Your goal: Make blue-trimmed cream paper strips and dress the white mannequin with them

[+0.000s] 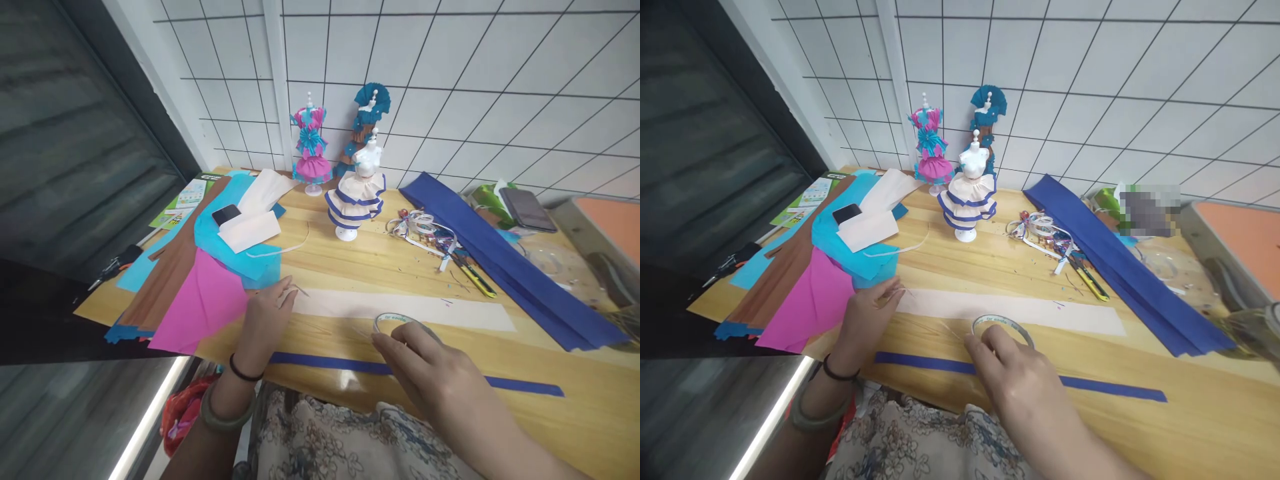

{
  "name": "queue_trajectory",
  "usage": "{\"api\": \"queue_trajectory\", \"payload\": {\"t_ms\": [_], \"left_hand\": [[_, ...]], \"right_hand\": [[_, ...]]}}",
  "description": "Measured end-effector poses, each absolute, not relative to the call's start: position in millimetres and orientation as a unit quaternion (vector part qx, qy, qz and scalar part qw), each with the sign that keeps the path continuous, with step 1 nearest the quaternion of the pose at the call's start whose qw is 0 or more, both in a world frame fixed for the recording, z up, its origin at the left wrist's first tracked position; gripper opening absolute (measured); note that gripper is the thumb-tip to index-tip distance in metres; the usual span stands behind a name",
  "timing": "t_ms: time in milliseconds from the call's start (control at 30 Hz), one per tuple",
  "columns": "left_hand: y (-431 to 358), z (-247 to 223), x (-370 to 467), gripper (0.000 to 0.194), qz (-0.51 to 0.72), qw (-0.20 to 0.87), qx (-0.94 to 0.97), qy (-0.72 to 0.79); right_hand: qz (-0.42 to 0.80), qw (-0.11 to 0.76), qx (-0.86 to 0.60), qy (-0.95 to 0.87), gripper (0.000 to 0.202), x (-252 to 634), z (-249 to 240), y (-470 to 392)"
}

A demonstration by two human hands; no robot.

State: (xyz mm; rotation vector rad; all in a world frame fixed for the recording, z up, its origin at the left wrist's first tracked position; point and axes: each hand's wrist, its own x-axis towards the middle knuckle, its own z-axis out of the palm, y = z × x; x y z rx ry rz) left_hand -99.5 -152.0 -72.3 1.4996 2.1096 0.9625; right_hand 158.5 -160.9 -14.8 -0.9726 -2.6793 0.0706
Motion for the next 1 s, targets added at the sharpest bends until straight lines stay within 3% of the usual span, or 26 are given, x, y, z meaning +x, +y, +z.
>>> {"api": "queue_trajectory", "payload": {"t_ms": [167,533,700,1000], "left_hand": [[-157,-79,-101,0.037,0.395,0.305,0.484,0.718],[-165,-92,-105,0.041,0.465,0.443,0.411,0.647],[-157,-94,-104,0.042,0.489,0.474,0.390,0.620],[-146,-93,-96,0.025,0.492,0.473,0.412,0.604]], "right_hand": [[0.010,0.166,-0.334,-0.928,0.026,159,-9,-164],[-0.020,0.181,-0.337,-0.924,0.027,172,-6,-168],[-0.020,0.188,-0.329,-0.925,0.027,174,-6,-170],[-0.021,0.178,-0.340,-0.923,0.026,175,-5,-171]]}}
